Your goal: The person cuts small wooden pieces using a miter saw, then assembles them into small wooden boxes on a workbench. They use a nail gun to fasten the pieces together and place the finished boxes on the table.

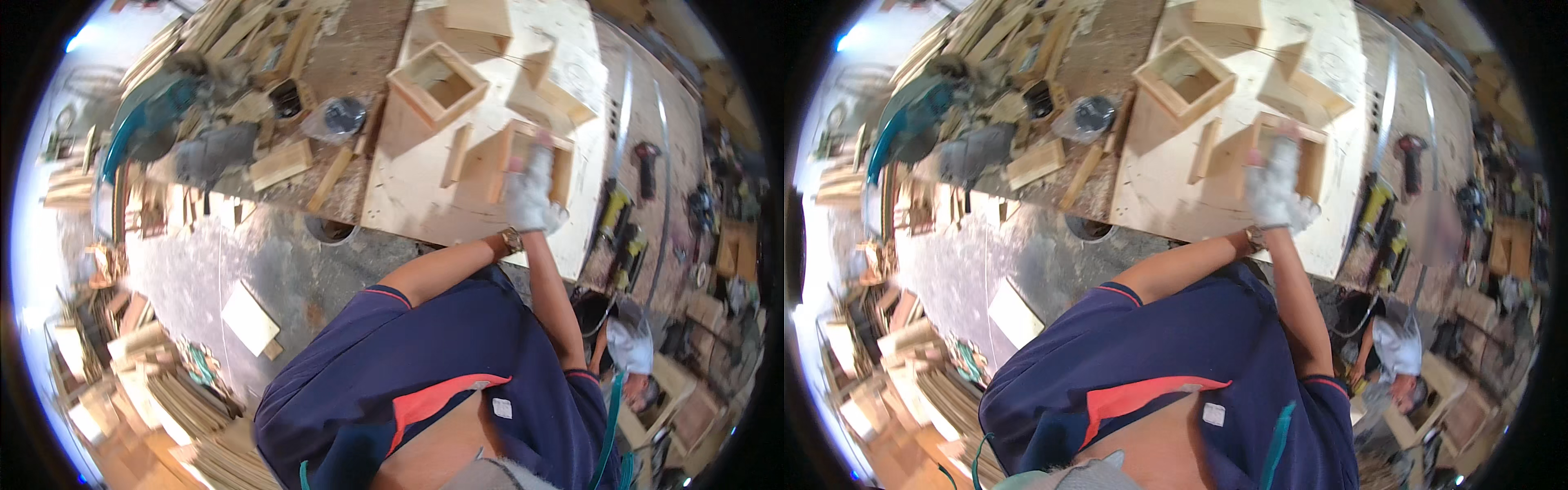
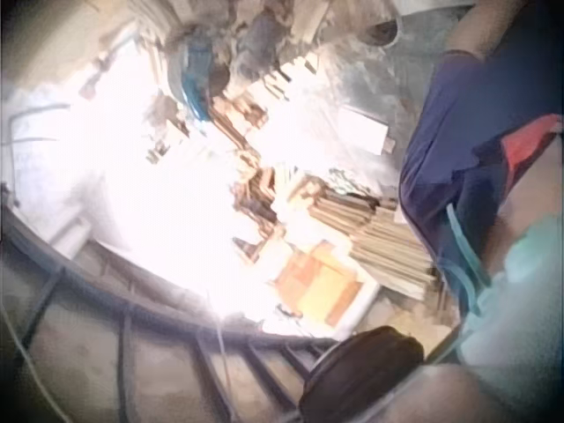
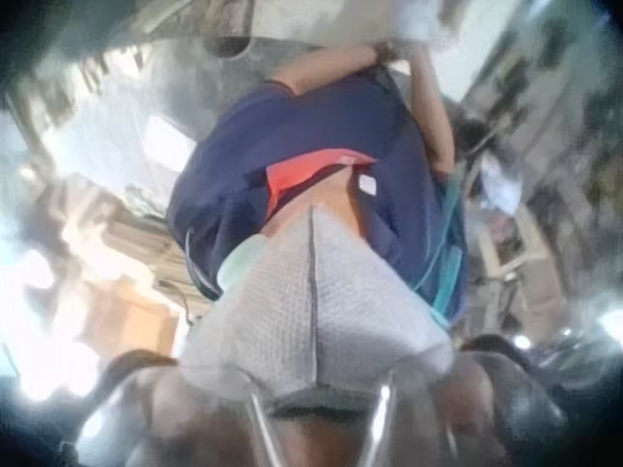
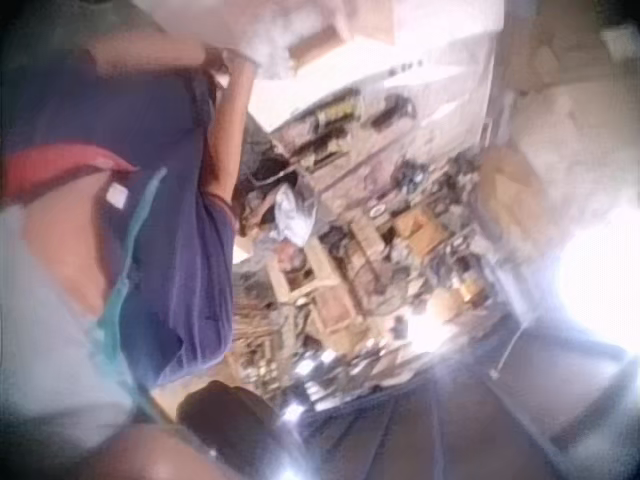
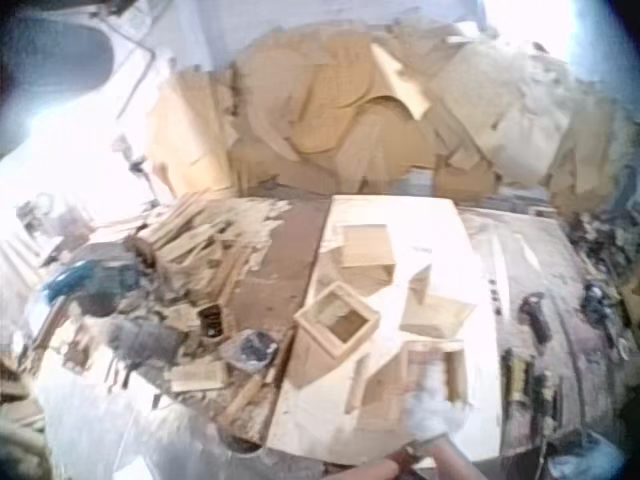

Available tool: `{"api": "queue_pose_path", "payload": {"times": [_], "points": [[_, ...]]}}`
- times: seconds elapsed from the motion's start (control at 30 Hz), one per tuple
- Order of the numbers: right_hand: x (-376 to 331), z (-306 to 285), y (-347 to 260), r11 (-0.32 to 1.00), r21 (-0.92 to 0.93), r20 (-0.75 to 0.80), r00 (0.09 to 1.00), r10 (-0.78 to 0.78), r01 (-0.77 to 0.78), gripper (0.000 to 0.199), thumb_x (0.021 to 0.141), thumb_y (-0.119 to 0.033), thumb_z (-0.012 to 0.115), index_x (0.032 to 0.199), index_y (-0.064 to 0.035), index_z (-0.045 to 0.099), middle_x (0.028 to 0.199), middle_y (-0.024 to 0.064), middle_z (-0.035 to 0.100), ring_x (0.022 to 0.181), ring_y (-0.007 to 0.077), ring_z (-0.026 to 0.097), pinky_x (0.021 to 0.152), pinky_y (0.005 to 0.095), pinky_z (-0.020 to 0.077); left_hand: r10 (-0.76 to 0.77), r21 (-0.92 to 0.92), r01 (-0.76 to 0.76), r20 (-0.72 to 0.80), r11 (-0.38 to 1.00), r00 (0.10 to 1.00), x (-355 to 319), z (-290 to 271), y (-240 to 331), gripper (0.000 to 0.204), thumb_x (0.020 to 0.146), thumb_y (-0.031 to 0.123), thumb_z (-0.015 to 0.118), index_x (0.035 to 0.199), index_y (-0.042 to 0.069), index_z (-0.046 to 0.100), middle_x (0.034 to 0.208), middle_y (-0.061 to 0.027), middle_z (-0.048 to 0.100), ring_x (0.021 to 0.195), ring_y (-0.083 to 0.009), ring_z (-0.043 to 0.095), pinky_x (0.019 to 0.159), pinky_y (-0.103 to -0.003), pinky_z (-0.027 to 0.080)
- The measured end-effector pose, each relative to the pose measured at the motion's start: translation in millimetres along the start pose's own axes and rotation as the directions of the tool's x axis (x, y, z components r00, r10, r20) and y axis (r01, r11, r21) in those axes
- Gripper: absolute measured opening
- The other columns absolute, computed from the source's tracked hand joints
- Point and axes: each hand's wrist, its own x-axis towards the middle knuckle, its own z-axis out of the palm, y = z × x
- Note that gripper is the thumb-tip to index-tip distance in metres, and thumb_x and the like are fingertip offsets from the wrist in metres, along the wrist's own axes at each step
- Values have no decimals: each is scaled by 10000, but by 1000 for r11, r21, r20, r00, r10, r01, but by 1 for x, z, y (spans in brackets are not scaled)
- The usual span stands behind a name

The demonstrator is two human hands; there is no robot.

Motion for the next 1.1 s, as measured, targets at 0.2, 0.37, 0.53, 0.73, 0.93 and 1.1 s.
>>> {"api": "queue_pose_path", "payload": {"times": [0.2, 0.37, 0.53, 0.73, 0.93, 1.1], "points": [[-2, -74, 45, 992, -67, -192, 978, 87, -102, 550, 1126, -324, 537, 1551, 23, 505, 1542, 292, 569, 1448, 395, 549, 1167, 439, 459, -9, 42, 6, 59, 999, 998, 9, 8, 7, 188, 955, 268, 637, 1072, 146, 718, 981, -53, 723, 810, -238, 685, 740, -425, 500], [-23, -84, 152, 775, 380, 72, 852, 519, -504, 430, 1053, -261, 627, 1384, 5, 693, 1192, 157, 801, 1078, 233, 740, 989, 368, 554, -267, -197, 339, 318, 920, 910, 24, -25, 14, 175, 904, 292, 709, 984, 140, 743, 907, -75, 743, 841, -243, 739, 706, -415, 567], [6, -90, 149, 891, 46, 152, 885, 441, -452, 576, 999, -305, 725, 1463, 18, 611, 1069, 146, 760, 945, 193, 732, 811, 355, 610, -150, 29, 148, 88, 989, 985, 14, -44, 8, 277, 903, 346, 753, 1000, 87, 737, 920, -133, 746, 854, -312, 745, 730, -458, 597], [1, -81, 143, 861, -213, 420, 752, 507, -462, 791, 870, -511, 726, 1379, 76, 577, 1176, 341, 735, 1124, 457, 724, 982, 514, 556, -214, 123, 196, 151, 973, 965, 19, -35, 13, 279, 909, 383, 763, 971, 111, 763, 931, -139, 756, 873, -315, 752, 741, -475, 597], [-1, -85, 151, 859, -65, 563, 692, 451, -507, 679, 900, -407, 648, 1345, 96, 547, 1090, 384, 722, 1020, 498, 731, 902, 534, 584, -242, 132, 218, 211, 967, 947, 19, -35, 11, 305, 916, 404, 776, 999, 110, 782, 970, -136, 759, 871, -323, 760, 731, -472, 599], [0, -86, 151, 886, -79, 558, 716, 419, -457, 636, 890, -375, 621, 1267, 135, 571, 1080, 378, 724, 1033, 491, 729, 945, 517, 579, -226, 206, 168, 306, 964, 925, 27, -39, 6, 241, 918, 341, 767, 1008, 120, 797, 992, -144, 758, 873, -329, 762, 733, -486, 596]]}}
